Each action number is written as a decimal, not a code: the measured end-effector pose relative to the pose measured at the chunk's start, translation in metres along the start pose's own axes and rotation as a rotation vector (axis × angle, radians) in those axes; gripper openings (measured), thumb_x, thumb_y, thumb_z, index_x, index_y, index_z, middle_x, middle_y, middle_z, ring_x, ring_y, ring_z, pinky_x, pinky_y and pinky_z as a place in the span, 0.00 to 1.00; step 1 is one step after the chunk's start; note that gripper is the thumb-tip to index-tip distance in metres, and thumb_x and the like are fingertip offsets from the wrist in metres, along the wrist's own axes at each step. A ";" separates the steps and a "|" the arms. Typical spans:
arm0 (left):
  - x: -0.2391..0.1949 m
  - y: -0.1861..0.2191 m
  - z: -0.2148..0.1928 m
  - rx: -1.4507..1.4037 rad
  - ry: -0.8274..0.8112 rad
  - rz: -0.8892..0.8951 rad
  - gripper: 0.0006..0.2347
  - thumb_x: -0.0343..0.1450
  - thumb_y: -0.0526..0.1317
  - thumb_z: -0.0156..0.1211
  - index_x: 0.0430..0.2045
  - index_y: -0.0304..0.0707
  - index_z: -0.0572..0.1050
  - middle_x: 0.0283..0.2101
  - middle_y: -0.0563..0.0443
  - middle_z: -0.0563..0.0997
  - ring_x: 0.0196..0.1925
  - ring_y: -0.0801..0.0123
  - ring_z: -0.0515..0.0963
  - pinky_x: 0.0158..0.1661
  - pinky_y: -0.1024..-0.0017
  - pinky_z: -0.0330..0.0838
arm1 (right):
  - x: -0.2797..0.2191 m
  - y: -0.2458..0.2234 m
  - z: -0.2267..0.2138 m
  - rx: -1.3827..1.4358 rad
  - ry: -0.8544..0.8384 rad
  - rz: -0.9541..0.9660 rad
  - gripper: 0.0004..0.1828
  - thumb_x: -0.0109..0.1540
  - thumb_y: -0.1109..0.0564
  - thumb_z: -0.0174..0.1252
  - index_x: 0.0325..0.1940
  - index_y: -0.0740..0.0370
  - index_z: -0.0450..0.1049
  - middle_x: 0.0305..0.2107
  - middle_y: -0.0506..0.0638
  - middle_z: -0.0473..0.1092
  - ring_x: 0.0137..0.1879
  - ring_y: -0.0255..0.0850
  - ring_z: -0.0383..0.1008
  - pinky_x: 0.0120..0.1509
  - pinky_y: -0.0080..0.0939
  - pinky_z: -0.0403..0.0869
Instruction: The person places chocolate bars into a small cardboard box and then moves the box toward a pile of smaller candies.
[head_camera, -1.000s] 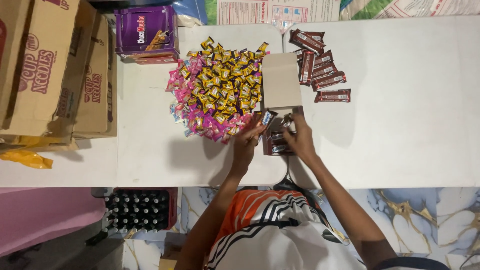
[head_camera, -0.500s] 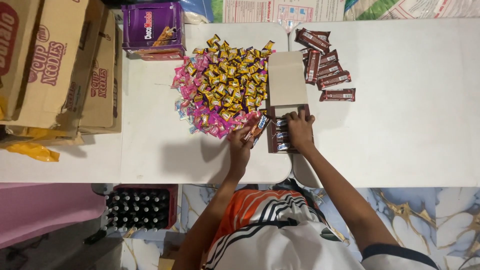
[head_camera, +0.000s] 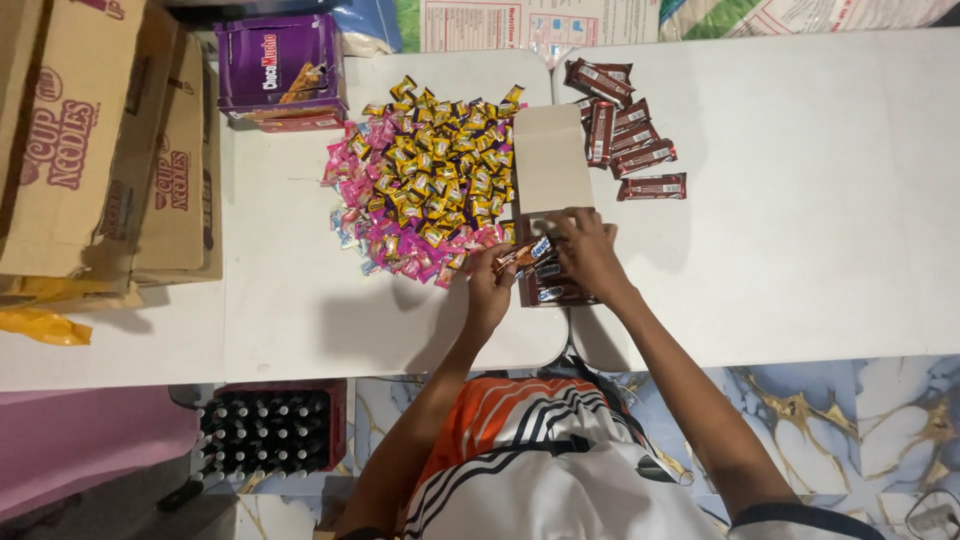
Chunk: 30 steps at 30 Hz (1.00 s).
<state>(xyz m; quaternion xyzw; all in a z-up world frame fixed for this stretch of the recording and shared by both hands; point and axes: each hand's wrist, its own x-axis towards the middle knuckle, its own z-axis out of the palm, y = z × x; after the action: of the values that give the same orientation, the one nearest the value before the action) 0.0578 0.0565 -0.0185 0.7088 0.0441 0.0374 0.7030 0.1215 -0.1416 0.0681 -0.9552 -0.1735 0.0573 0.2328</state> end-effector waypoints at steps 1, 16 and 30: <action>0.003 0.005 0.003 0.000 -0.003 0.002 0.15 0.74 0.29 0.59 0.56 0.36 0.72 0.47 0.49 0.80 0.43 0.73 0.78 0.45 0.74 0.74 | -0.001 -0.011 -0.011 -0.001 0.004 0.002 0.36 0.56 0.65 0.64 0.68 0.47 0.69 0.62 0.53 0.64 0.67 0.50 0.61 0.66 0.58 0.60; 0.029 -0.008 0.037 -0.081 -0.090 0.053 0.17 0.74 0.27 0.54 0.58 0.33 0.67 0.55 0.40 0.76 0.58 0.64 0.77 0.59 0.69 0.70 | -0.001 0.012 0.005 -0.027 -0.086 -0.120 0.27 0.61 0.56 0.63 0.65 0.50 0.71 0.56 0.48 0.69 0.59 0.46 0.67 0.61 0.55 0.62; -0.012 -0.005 0.094 1.083 -0.365 0.201 0.23 0.72 0.33 0.51 0.63 0.20 0.64 0.68 0.27 0.65 0.72 0.42 0.62 0.69 0.52 0.55 | 0.032 0.053 0.029 -0.292 -0.047 -0.033 0.26 0.57 0.51 0.65 0.59 0.52 0.74 0.52 0.48 0.69 0.60 0.45 0.64 0.63 0.68 0.56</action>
<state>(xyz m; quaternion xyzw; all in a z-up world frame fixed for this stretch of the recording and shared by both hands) 0.0563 -0.0383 -0.0242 0.9632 -0.1324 -0.0466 0.2292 0.1622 -0.1620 0.0163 -0.9743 -0.2013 0.0498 0.0882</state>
